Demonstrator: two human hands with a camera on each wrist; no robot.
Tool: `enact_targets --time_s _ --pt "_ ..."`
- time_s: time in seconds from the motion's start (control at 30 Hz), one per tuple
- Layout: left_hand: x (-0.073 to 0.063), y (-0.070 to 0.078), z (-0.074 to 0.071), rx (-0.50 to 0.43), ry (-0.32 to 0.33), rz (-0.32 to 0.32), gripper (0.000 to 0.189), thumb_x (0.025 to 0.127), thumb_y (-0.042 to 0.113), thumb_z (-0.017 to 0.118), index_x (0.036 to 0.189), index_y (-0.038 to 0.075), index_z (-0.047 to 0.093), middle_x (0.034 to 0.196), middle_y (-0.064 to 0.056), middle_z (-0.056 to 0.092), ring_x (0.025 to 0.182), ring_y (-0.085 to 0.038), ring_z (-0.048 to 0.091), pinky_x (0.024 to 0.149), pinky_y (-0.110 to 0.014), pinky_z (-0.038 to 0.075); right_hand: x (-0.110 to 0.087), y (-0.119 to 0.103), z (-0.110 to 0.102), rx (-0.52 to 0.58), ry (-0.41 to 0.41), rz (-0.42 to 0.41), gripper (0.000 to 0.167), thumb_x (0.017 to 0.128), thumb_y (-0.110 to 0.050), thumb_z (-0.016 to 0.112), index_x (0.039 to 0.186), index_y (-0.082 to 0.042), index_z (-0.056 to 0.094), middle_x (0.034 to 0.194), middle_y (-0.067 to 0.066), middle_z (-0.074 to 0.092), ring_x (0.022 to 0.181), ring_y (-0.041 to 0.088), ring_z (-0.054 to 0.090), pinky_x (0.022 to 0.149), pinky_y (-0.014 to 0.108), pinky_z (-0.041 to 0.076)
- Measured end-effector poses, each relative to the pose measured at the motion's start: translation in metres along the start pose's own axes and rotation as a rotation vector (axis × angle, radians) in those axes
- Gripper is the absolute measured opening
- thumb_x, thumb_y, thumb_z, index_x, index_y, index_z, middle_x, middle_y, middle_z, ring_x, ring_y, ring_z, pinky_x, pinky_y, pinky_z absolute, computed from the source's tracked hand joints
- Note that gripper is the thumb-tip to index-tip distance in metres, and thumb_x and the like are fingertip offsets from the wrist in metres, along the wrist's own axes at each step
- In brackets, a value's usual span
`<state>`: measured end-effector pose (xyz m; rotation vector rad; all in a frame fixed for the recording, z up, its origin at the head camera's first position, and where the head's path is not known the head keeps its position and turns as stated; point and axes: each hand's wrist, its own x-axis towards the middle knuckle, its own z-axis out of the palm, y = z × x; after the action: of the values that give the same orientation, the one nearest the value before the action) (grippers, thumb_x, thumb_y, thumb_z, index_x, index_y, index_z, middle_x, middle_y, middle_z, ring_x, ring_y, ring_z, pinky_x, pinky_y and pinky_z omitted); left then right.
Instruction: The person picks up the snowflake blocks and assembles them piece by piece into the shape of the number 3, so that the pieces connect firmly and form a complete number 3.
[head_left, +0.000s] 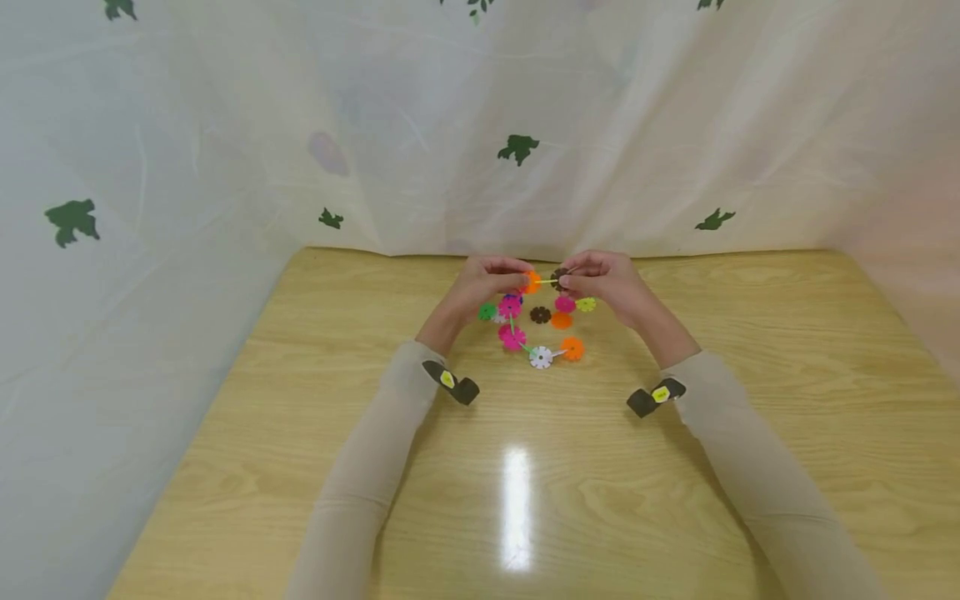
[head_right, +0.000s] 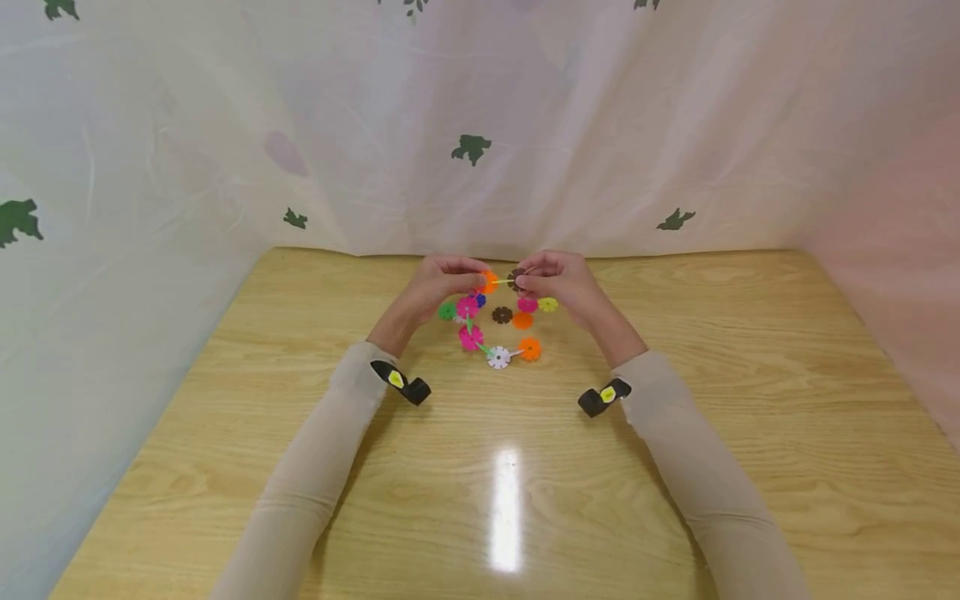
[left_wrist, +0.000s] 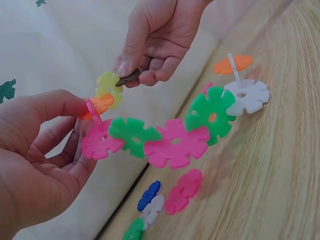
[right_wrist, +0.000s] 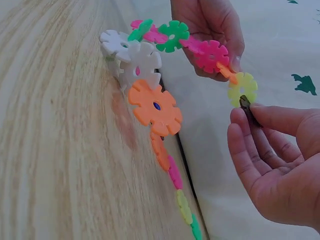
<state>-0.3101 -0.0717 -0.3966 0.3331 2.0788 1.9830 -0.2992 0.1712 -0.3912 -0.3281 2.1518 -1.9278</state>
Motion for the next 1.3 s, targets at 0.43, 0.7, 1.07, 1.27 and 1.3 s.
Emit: enact_targets --time_s 0.43,0.7,1.07,1.27,1.3 --pt "0.0 0.001 -0.001 0.001 -0.023 -0.044 0.025 0.093 0.007 0.072 0.117 -0.003 0.073 0.086 0.005 0.074 0.079 -0.011 0.069 0.092 -0.044 0.059 -0.001 -0.007 -0.016 -0.153 -0.044 0.049 0.038 0.099 -0.026 0.069 0.126 0.001 0.064 0.101 -0.006 0.073 0.097 0.026 0.071 0.09 0.038 0.061" --pt "-0.001 0.0 -0.002 -0.01 -0.032 -0.048 0.023 0.094 0.007 0.072 0.114 -0.002 0.074 0.087 0.004 0.075 0.078 -0.012 0.068 0.078 -0.029 0.059 -0.005 -0.014 -0.042 -0.276 -0.013 0.062 0.036 0.099 -0.023 0.069 0.125 0.0 0.064 0.098 -0.005 0.074 0.091 0.017 0.071 0.088 0.039 0.061" --pt "-0.002 0.002 -0.003 0.017 -0.052 -0.034 0.022 0.095 0.008 0.071 0.114 -0.002 0.074 0.089 0.003 0.074 0.079 -0.012 0.067 0.074 -0.025 0.057 -0.008 0.006 -0.077 -0.5 -0.072 0.143 0.039 0.095 -0.009 0.07 0.127 0.01 0.059 0.093 0.005 0.068 0.074 0.014 0.059 0.064 0.028 0.052" --pt "-0.002 0.002 -0.002 0.022 -0.06 -0.038 0.021 0.094 0.009 0.072 0.113 0.0 0.075 0.091 0.002 0.073 0.077 -0.013 0.065 0.072 -0.024 0.057 -0.006 0.016 -0.082 -0.545 -0.071 0.193 0.041 0.092 -0.012 0.076 0.124 0.008 0.062 0.085 0.003 0.065 0.067 0.01 0.056 0.06 0.025 0.051" --pt "-0.002 0.002 -0.002 0.024 -0.061 -0.039 0.021 0.094 0.009 0.072 0.112 0.0 0.075 0.091 0.002 0.073 0.077 -0.013 0.065 0.072 -0.024 0.057 -0.006 0.018 -0.083 -0.55 -0.071 0.194 0.041 0.091 -0.012 0.076 0.124 0.008 0.062 0.085 0.002 0.066 0.066 0.009 0.055 0.06 0.025 0.051"
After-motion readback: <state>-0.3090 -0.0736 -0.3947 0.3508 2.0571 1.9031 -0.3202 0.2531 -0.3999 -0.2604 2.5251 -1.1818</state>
